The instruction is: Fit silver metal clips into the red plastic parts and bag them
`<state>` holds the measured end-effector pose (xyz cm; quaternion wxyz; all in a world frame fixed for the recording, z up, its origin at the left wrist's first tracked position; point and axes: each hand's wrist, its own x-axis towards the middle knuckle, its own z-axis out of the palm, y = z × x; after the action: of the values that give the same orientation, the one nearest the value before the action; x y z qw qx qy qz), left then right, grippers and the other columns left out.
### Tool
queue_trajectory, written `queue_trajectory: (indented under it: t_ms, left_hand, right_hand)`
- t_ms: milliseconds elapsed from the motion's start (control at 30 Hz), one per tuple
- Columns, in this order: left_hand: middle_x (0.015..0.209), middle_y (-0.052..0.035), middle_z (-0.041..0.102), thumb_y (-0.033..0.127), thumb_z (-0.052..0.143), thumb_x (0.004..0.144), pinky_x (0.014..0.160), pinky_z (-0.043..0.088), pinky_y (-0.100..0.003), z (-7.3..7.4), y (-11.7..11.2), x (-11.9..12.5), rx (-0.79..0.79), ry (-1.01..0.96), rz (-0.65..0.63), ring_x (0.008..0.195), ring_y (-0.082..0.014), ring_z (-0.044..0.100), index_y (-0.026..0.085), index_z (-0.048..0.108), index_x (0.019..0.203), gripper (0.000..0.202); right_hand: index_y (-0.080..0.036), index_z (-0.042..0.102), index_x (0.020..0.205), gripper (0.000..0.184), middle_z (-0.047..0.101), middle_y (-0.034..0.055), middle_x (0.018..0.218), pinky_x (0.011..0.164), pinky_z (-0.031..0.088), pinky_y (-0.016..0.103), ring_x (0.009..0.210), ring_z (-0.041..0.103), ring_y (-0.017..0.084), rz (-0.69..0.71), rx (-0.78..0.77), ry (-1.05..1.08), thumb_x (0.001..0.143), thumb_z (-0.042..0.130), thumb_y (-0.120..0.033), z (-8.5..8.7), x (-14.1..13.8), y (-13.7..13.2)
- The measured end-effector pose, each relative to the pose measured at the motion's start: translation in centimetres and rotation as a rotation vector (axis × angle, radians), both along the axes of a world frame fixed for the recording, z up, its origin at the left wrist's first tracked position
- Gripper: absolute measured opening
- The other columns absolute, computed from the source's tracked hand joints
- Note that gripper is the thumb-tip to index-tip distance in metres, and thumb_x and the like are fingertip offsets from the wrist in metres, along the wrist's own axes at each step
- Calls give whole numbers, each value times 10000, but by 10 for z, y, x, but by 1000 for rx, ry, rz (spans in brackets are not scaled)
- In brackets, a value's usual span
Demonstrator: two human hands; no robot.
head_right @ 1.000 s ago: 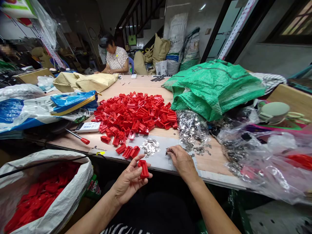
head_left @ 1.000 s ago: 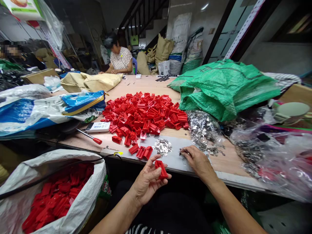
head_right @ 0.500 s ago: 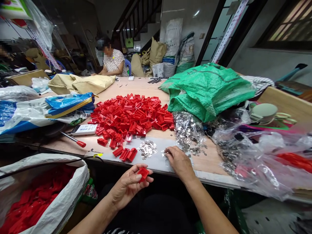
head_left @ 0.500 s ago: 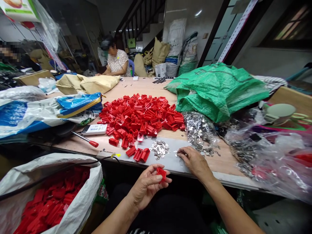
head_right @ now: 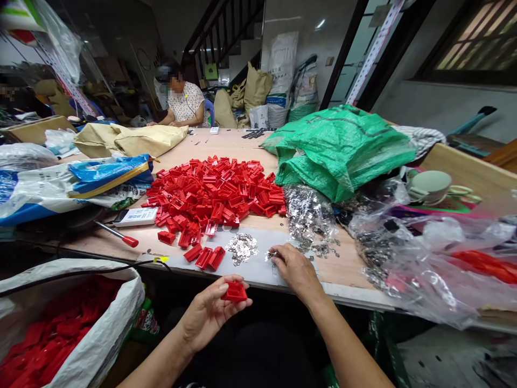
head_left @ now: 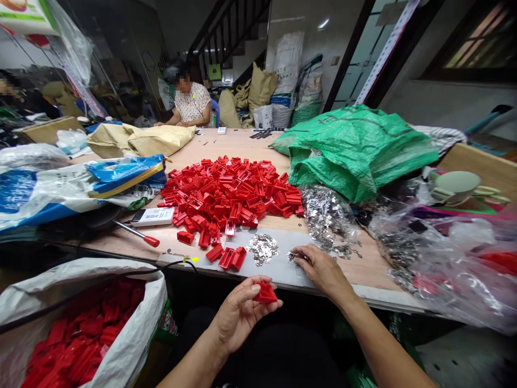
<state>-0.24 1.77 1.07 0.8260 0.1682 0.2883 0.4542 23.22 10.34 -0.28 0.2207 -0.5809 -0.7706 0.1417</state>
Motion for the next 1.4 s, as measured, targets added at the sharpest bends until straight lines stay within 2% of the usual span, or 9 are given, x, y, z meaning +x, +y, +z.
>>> queue_trajectory:
  t_ms: [100, 200, 333, 467, 633, 800, 1000, 1233, 1400]
  left_hand:
    - [1016, -122, 701, 286, 583, 870, 841, 513, -317, -1, -1, 1, -6, 37, -4, 891, -253, 711, 107, 568, 1158, 340]
    - [1004, -131, 706, 353, 570, 888, 837, 516, -320, -2, -2, 1, 3, 63, -1, 888, -254, 713, 113, 559, 1155, 359]
    - [1027, -115, 693, 283, 664, 829, 875, 509, -320, -3, -1, 1, 21, 77, -3, 885, -231, 710, 113, 588, 1113, 340]
    - [966, -88, 683, 274, 717, 789, 795, 529, -304, -4, -1, 3, 44, 164, -5, 822, -219, 716, 125, 594, 1102, 368]
    - [961, -89, 687, 292, 721, 791, 773, 533, -329, -6, 1, 6, 110, 225, 72, 838, -220, 705, 179, 527, 1189, 457]
    - [1058, -70, 669, 247, 724, 781, 863, 520, -353, -4, 6, 4, 190, 252, 183, 927, -186, 655, 185, 599, 1070, 321]
    - [936, -20, 708, 239, 742, 751, 817, 489, -223, 3, 12, 2, 396, 543, 261, 847, -129, 645, 186, 645, 1043, 311]
    - [1005, -49, 723, 275, 676, 812, 872, 495, -294, 5, 8, -2, 662, 931, 294, 918, -192, 661, 208, 649, 1109, 305]
    - [1070, -55, 717, 241, 652, 832, 899, 494, -313, 10, 5, -2, 801, 1022, 322, 974, -212, 664, 230, 649, 1139, 308]
  right_hand:
    - [-230, 650, 884, 177, 644, 54, 887, 757, 467, 338, 830, 616, 217, 23, -4, -10, 865, 476, -256, -1, -3, 0]
    - [-230, 637, 860, 157, 640, 47, 867, 745, 461, 328, 812, 610, 208, 24, 10, 46, 866, 484, -266, -1, -7, 1]
    - [-232, 644, 839, 140, 662, 39, 864, 721, 455, 317, 779, 610, 202, 9, 3, 182, 849, 520, -297, 2, -8, 1]
    - [-223, 620, 828, 169, 665, 15, 768, 664, 443, 298, 696, 606, 191, -71, -65, 331, 843, 541, -371, 5, -7, 2]
    - [-203, 600, 832, 257, 642, 22, 759, 643, 444, 285, 697, 588, 179, -113, -81, 528, 808, 588, -459, 3, -4, 4]
    - [-189, 607, 786, 317, 613, 18, 725, 578, 432, 254, 637, 541, 148, -78, -125, 650, 784, 631, -505, 18, -15, -9]
    - [-203, 617, 841, 215, 645, 12, 770, 650, 457, 243, 713, 590, 152, 47, -219, 608, 866, 588, -415, 37, -41, -45]
    - [-219, 619, 854, 136, 658, 6, 752, 631, 455, 261, 659, 597, 153, 159, -97, 387, 905, 542, -318, 45, -56, -58]
    - [-237, 619, 866, 107, 669, 34, 774, 679, 487, 303, 712, 624, 189, 237, 2, 306, 904, 525, -272, 47, -60, -57]
